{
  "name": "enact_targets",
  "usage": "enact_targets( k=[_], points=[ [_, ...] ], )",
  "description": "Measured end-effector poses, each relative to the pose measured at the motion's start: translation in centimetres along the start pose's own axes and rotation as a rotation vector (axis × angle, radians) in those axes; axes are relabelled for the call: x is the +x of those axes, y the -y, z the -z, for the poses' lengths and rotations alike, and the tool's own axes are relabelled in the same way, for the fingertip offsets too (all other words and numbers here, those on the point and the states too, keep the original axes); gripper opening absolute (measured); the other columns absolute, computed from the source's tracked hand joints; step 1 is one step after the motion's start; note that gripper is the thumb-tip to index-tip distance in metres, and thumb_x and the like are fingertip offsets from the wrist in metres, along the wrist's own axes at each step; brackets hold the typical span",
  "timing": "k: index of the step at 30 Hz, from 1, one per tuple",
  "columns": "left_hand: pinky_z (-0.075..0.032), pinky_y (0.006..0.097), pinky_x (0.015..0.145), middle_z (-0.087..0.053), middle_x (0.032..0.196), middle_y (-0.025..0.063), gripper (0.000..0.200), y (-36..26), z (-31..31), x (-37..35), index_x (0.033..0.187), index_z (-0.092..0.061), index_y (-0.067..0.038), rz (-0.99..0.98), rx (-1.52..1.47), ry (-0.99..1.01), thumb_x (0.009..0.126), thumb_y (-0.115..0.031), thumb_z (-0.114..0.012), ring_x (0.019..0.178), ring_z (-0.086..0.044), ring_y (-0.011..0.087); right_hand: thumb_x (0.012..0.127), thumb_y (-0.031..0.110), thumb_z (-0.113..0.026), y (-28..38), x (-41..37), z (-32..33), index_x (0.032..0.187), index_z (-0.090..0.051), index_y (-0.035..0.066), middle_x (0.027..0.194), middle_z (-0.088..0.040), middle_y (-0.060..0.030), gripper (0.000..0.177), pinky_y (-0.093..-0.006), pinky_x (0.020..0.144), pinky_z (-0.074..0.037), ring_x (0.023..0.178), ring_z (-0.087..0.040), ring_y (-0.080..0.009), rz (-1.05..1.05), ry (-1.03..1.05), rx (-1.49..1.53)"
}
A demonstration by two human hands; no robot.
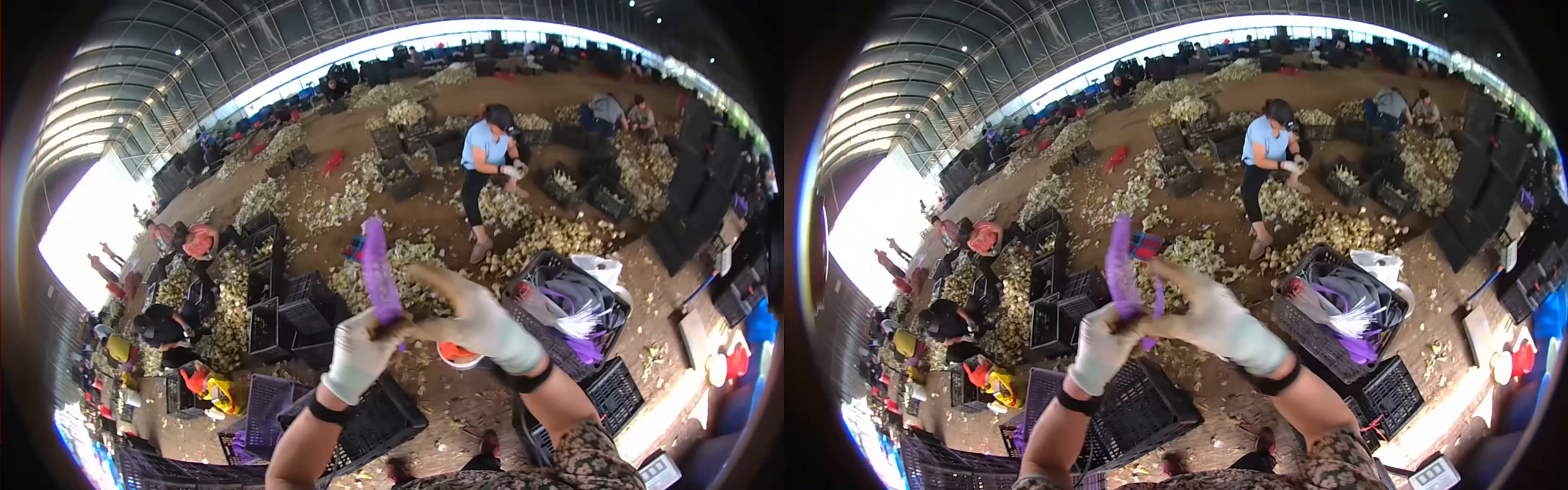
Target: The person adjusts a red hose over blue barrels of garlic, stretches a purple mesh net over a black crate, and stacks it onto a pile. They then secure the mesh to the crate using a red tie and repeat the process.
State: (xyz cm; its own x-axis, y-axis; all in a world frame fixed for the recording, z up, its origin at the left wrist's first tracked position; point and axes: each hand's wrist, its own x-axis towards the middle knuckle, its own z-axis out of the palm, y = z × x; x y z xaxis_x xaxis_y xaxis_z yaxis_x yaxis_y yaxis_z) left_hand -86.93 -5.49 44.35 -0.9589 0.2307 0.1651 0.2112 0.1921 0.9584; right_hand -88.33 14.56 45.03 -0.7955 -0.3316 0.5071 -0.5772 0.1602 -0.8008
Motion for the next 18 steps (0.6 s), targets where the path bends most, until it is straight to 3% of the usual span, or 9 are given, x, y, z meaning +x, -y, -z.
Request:
enact_targets(
  k=[2, 3, 6, 9, 11, 13, 14, 15, 18],
  points=[
    [-0.041, 0.02, 0.046, -0.065, 0.071, -0.0004, 0.012, 1.7, 1.9, -2.2, 0.094, -0.069, -0.003, -0.142, 0.1, -0.063, 0.084, -0.01, -0.07, 0.053, -0.054, 0.0049, 0.081, 0.001, -0.066, 2.9, 3.1, -5.3, 0.103, -0.063, -0.006, 0.096, -0.067, -0.0099, 0.023, -0.0273, 0.082, -0.05, 0.088, -0.062, -0.0145, -0.174, 0.015, 0.48],
    [-0.04, 0.0197, 0.046, -0.065, 0.071, -0.001, 0.014, 1.4, 3.5, -3.6, 0.095, -0.07, -0.003, -0.124, 0.074, -0.094, 0.084, -0.011, -0.071, 0.053, -0.053, 0.0044, 0.083, -0.005, -0.061, 3.8, 4.2, -7.5, 0.097, -0.065, -0.005, 0.086, -0.067, -0.0057, 0.015, -0.0243, 0.074, -0.051, 0.079, -0.063, -0.0113, -0.118, -0.027, 0.438],
    [-0.041, 0.0179, 0.044, -0.067, 0.075, 0.002, 0.016, 0.3, 10.9, -7.9, 0.098, -0.069, -0.002, -0.015, -0.204, -0.232, 0.088, -0.014, -0.066, 0.049, -0.052, 0.0045, 0.086, -0.003, -0.061, 7.3, 6.2, -12.3, 0.097, -0.065, -0.005, 0.086, -0.067, -0.0087, 0.012, -0.0255, 0.071, -0.052, 0.077, -0.063, -0.0135, -0.063, 0.024, 0.719],
    [-0.036, 0.0183, 0.043, -0.065, 0.073, 0.0006, 0.015, 0.7, 17.9, -11.5, 0.097, -0.069, -0.002, -0.11, -0.274, -0.364, 0.087, -0.013, -0.067, 0.047, -0.048, 0.0039, 0.089, 0.0, -0.059, 11.4, 8.6, -17.6, 0.098, -0.064, -0.005, 0.084, -0.066, -0.0094, 0.012, -0.0271, 0.071, -0.052, 0.078, -0.063, -0.0163, -0.112, -0.011, 0.816],
    [-0.036, 0.0186, 0.043, -0.065, 0.072, 0.0003, 0.014, 0.4, 21.5, -13.6, 0.096, -0.07, -0.002, -0.122, -0.28, -0.401, 0.086, -0.012, -0.068, 0.048, -0.048, 0.0037, 0.087, 0.002, -0.062, 13.9, 10.0, -21.8, 0.11, -0.059, -0.005, 0.09, -0.065, -0.0095, 0.024, -0.029, 0.077, -0.053, 0.083, -0.064, -0.0174, -0.088, 0.086, 0.73],
    [-0.043, 0.0197, 0.051, -0.064, 0.073, -0.0006, 0.012, 0.5, 24.0, -14.8, 0.095, -0.069, -0.002, -0.353, -0.086, -0.4, 0.083, -0.007, -0.07, 0.058, -0.055, 0.0048, 0.085, 0.005, -0.065, 16.1, 10.6, -26.4, 0.124, -0.048, -0.004, 0.097, -0.063, -0.0096, 0.043, -0.0294, 0.082, -0.052, 0.085, -0.064, -0.0183, -0.127, 0.143, 0.814],
    [-0.047, 0.0206, 0.058, -0.066, 0.076, 0.0009, 0.013, 0.1, 24.7, -15.5, 0.093, -0.069, 0.0, -0.334, -0.12, -0.37, 0.081, -0.002, -0.071, 0.066, -0.059, 0.006, 0.082, 0.006, -0.069, 16.1, 11.2, -27.8, 0.133, -0.036, -0.002, 0.105, -0.06, -0.0101, 0.061, -0.0277, 0.083, -0.051, 0.088, -0.064, -0.0186, -0.157, 0.305, 0.527],
    [-0.049, 0.0217, 0.063, -0.067, 0.079, 0.002, 0.014, 0.3, 25.4, -16.0, 0.094, -0.068, 0.001, -0.355, -0.068, -0.347, 0.081, -0.003, -0.072, 0.071, -0.061, 0.0075, 0.082, 0.005, -0.068, 16.2, 11.1, -29.8, 0.122, -0.049, -0.005, 0.1, -0.063, -0.0097, 0.046, -0.0252, 0.08, -0.05, 0.089, -0.063, -0.0161, -0.189, 0.345, 0.712],
    [-0.048, 0.0218, 0.062, -0.067, 0.081, 0.0026, 0.022, 0.6, 28.1, -17.6, 0.097, -0.066, 0.002, -0.276, -0.289, -0.278, 0.079, -0.008, -0.075, 0.069, -0.059, 0.0075, 0.081, 0.005, -0.07, 16.9, 12.0, -32.1, 0.109, -0.061, -0.002, 0.091, -0.065, -0.0065, 0.03, -0.0256, 0.077, -0.05, 0.085, -0.062, -0.0137, -0.257, 0.327, 0.521]
  ],
)
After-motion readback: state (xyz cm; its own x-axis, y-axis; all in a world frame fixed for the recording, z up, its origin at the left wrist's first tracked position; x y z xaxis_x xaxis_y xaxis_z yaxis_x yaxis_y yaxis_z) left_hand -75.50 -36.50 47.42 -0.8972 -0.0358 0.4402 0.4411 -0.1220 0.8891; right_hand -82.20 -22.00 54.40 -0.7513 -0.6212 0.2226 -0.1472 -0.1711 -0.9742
